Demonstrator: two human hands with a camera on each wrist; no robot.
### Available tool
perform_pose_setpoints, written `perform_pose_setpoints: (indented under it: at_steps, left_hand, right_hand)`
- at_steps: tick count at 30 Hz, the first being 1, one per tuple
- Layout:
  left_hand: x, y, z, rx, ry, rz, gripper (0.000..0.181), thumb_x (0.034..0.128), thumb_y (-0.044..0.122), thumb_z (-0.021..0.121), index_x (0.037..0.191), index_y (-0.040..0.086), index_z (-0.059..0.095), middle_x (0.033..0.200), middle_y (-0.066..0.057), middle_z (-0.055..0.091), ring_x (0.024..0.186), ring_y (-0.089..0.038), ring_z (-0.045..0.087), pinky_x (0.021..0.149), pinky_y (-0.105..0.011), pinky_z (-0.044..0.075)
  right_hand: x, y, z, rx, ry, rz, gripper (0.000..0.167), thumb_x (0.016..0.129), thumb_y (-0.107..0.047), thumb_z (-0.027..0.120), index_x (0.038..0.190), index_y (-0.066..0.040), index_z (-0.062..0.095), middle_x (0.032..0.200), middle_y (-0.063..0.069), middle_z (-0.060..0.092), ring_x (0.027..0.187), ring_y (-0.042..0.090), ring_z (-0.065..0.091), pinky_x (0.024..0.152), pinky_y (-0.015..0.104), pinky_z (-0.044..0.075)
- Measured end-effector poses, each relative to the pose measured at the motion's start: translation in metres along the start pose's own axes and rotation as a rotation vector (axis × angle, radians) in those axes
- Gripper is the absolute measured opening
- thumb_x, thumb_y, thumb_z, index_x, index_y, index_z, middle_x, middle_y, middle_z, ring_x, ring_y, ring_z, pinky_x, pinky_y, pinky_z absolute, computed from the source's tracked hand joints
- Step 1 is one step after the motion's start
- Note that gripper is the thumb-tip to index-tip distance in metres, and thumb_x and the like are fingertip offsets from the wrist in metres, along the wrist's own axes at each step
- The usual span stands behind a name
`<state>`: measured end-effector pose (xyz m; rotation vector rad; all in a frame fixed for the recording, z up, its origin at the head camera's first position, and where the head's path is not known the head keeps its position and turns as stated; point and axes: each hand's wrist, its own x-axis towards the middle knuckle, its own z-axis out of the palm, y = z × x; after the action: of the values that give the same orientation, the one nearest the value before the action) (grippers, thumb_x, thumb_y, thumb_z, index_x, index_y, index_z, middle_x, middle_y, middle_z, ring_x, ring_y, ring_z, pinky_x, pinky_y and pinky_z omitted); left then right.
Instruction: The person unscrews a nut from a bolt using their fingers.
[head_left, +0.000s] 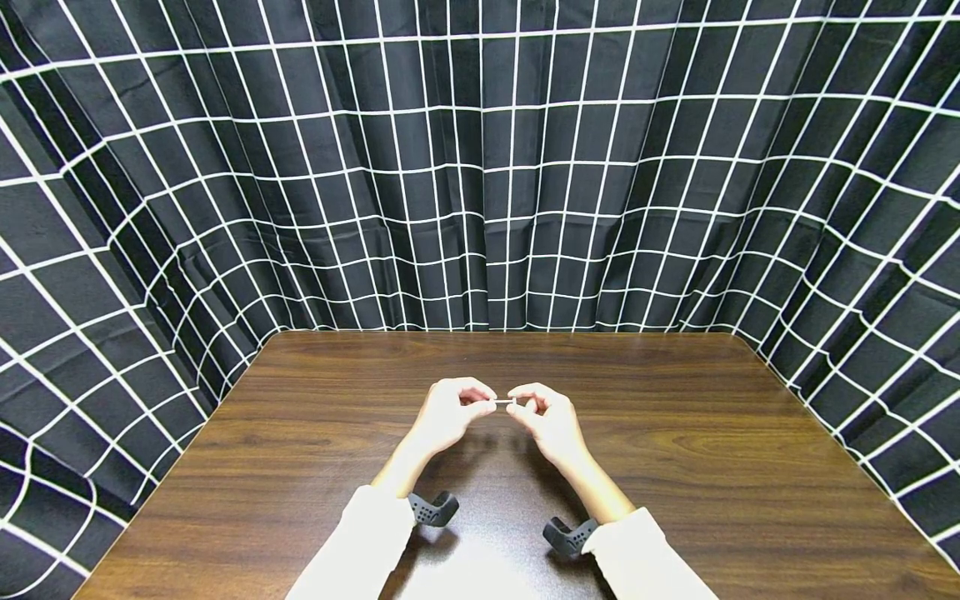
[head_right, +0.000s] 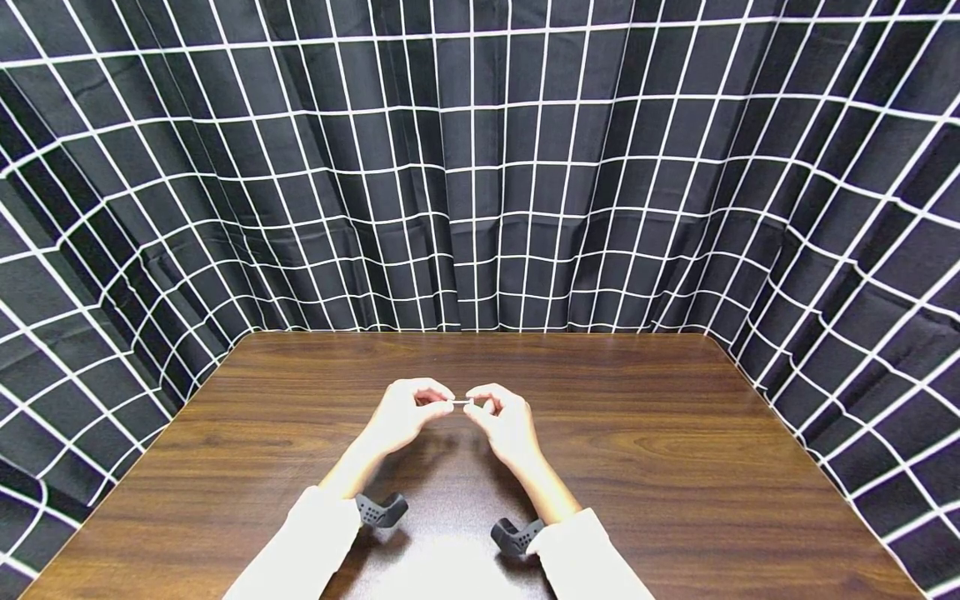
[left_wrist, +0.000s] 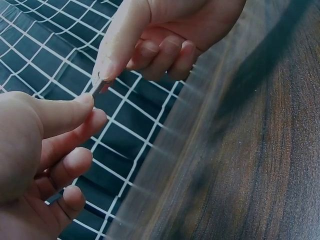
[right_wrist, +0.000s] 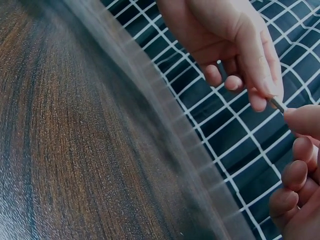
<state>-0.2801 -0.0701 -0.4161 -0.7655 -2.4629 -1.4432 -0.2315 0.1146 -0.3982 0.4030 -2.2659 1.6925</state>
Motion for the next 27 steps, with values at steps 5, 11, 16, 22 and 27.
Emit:
perform_pose_setpoints:
  at_steps: [5, 11, 16, 22, 27]
  left_hand:
    - [0.0, -0.001, 0.0, 0.001, 0.005, 0.006, 0.006, 0.0834, 0.01, 0.074, 0.089, 0.013, 0.072, 0.078, 0.007, 0.071, 0.07, -0.005, 0.061, 0.066, -0.026, 0.048]
    - [0.001, -0.001, 0.0, -0.001, 0.005, -0.007, 0.006, 0.0833, 0.011, 0.075, 0.088, 0.014, 0.072, 0.075, 0.009, 0.07, 0.067, -0.006, 0.061, 0.064, -0.025, 0.047]
    - [0.0, -0.003, 0.0, 0.003, 0.009, 0.009, 0.006, 0.0835, 0.012, 0.074, 0.089, 0.014, 0.072, 0.076, 0.008, 0.07, 0.068, -0.005, 0.061, 0.064, -0.026, 0.048]
    - [-0.001, -0.002, 0.0, 0.014, 0.019, 0.017, 0.006, 0.0834, 0.012, 0.074, 0.089, 0.014, 0.072, 0.076, 0.009, 0.07, 0.068, -0.005, 0.06, 0.064, -0.026, 0.047]
    - [-0.001, 0.0, 0.0, 0.0, 0.013, 0.021, 0.007, 0.083, 0.01, 0.075, 0.089, 0.013, 0.072, 0.076, 0.008, 0.07, 0.069, -0.005, 0.061, 0.065, -0.025, 0.048]
  right_hand:
    - [0.0, 0.001, 0.0, 0.0, -0.003, -0.028, 0.02, 0.08, 0.007, 0.069, 0.098, 0.01, 0.065, 0.057, 0.002, 0.045, 0.05, 0.005, 0.036, 0.048, 0.02, 0.028]
    - [0.0, 0.002, 0.001, -0.016, 0.002, -0.03, 0.022, 0.078, 0.008, 0.07, 0.099, 0.01, 0.065, 0.057, 0.002, 0.046, 0.051, 0.004, 0.036, 0.048, 0.02, 0.028]
    - [0.001, 0.006, 0.002, -0.007, 0.011, -0.052, 0.022, 0.077, 0.008, 0.07, 0.098, 0.008, 0.065, 0.057, 0.001, 0.046, 0.05, 0.003, 0.036, 0.047, 0.02, 0.029]
    - [0.007, 0.031, 0.006, -0.015, 0.027, -0.041, 0.022, 0.079, 0.0, 0.073, 0.1, 0.002, 0.066, 0.055, -0.005, 0.043, 0.048, 0.003, 0.036, 0.044, 0.022, 0.028]
    - [0.01, 0.043, 0.007, -0.07, 0.036, 0.087, 0.017, 0.09, -0.02, 0.069, 0.088, -0.003, 0.07, 0.054, 0.0, 0.048, 0.048, 0.01, 0.044, 0.049, 0.025, 0.033]
